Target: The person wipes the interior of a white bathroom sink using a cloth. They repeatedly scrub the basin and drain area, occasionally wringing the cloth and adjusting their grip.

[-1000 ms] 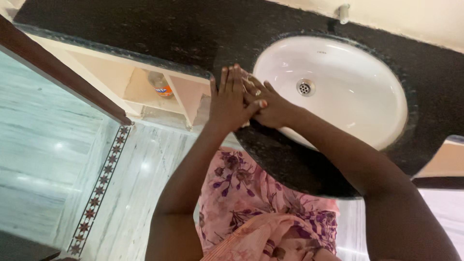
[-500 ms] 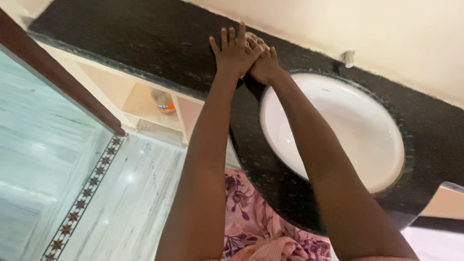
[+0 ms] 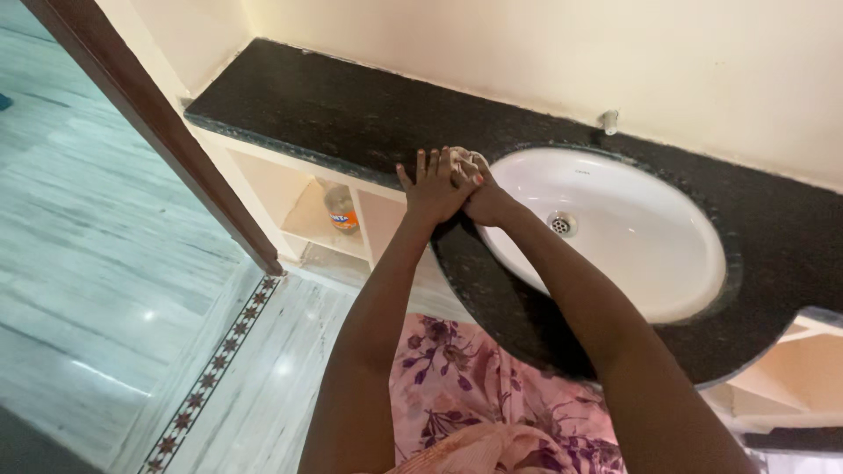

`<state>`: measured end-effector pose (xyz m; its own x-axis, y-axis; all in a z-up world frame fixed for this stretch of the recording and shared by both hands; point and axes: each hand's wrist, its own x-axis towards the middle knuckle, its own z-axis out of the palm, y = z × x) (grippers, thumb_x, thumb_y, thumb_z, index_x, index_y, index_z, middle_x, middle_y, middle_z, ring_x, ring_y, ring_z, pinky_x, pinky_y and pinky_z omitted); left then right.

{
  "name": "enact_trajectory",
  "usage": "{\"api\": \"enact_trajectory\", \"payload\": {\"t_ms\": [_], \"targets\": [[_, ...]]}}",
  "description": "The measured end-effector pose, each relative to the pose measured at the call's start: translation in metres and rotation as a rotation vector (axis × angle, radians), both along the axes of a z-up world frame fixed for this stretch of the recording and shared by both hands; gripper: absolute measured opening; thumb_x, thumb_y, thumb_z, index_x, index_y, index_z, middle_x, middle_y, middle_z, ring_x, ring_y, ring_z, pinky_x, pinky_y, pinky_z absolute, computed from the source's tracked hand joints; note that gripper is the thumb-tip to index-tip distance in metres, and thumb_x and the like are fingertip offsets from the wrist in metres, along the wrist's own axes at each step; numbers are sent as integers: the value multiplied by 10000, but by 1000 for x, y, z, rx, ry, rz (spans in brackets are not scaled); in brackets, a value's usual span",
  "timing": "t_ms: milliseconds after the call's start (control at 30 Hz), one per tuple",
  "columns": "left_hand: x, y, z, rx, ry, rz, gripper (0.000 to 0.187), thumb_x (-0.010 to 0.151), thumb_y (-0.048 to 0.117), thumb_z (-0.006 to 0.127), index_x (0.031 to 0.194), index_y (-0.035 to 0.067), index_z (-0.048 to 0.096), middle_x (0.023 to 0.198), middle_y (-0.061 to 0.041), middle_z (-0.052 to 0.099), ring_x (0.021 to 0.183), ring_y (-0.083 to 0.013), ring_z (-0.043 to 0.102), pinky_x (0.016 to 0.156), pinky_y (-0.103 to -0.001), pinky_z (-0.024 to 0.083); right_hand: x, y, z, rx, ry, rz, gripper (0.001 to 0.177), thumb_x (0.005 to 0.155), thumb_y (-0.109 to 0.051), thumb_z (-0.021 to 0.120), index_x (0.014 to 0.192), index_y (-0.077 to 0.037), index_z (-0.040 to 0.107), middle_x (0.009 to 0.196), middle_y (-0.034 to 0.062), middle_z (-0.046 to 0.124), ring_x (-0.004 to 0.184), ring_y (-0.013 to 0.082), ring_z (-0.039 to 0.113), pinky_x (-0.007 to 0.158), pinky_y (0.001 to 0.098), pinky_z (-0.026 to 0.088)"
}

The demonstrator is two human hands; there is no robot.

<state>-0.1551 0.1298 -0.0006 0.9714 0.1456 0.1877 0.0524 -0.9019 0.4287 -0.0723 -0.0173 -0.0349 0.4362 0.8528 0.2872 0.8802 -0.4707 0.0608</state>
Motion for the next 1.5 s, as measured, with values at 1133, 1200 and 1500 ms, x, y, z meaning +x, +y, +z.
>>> {"api": "enact_trajectory", "payload": {"t_ms": [1133,1200,1500], "targets": [[-90,-13,-1,175,12,-59,1109,875,841,335,1604,14,210,1688,-179,196,1596,-328,26,1102,-794,-153,-129,-19,28,-6,257,-114,983,875,-584,580,1633,-128,151,1691,198,100,1553,440,67,1204,636,140],[-42,-7,15,162,66,93,1074,933,812,316,1601,-26,240,1705,-181,213,1620,-341,19,1135,-785,-149,-69,10,13,-159,221,-215,848,935,-576,537,1620,-190,218,1698,132,138,1570,415,66,1171,662,134],[124,-133,10,-128,-141,55,1058,865,882,213,1641,164,249,1722,-206,153,1605,-417,62,1220,-740,-49,145,-62,-28,59,-2,-579,694,976,-619,430,1579,-298,308,1706,115,225,1537,364,183,1122,722,129]]}}
